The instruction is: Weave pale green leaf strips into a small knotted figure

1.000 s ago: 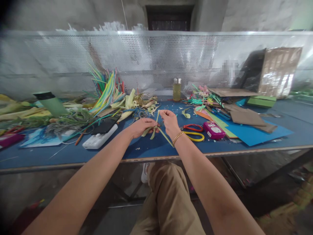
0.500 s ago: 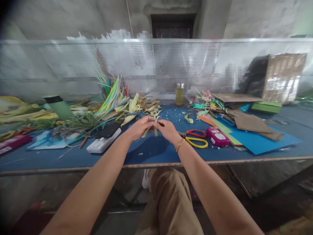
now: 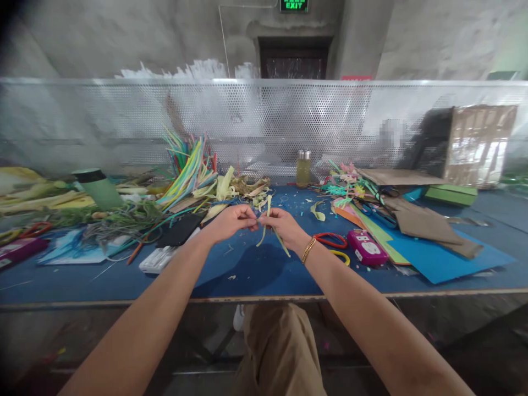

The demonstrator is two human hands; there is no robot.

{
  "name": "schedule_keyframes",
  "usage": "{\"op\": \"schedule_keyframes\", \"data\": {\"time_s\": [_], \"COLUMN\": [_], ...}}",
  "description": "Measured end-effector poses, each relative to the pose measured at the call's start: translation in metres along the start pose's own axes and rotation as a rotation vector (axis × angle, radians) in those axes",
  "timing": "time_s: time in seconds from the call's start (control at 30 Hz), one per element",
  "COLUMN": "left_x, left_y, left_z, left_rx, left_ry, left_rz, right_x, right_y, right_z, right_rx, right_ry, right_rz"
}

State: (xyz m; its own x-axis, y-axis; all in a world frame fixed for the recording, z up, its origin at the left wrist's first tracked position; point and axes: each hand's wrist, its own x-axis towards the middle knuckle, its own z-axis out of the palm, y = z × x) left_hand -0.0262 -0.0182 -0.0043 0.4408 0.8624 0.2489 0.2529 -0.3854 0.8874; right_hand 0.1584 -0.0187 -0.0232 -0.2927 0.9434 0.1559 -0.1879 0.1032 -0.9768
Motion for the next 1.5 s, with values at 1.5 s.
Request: {"op": "schedule_keyframes", "data": {"time_s": [1.5], "left_x": [0.0], "left_y": [-0.011], "left_z": [0.023], "left_rx": [-0.426], "left_ry": [0.119], "left_rz": [-0.246], "right_x": [-0.006], "right_y": [-0.019], "right_z": [-0.017], "right_rx": [-1.541], "right_ry": [0.137], "right_rz": [-0.816]}}
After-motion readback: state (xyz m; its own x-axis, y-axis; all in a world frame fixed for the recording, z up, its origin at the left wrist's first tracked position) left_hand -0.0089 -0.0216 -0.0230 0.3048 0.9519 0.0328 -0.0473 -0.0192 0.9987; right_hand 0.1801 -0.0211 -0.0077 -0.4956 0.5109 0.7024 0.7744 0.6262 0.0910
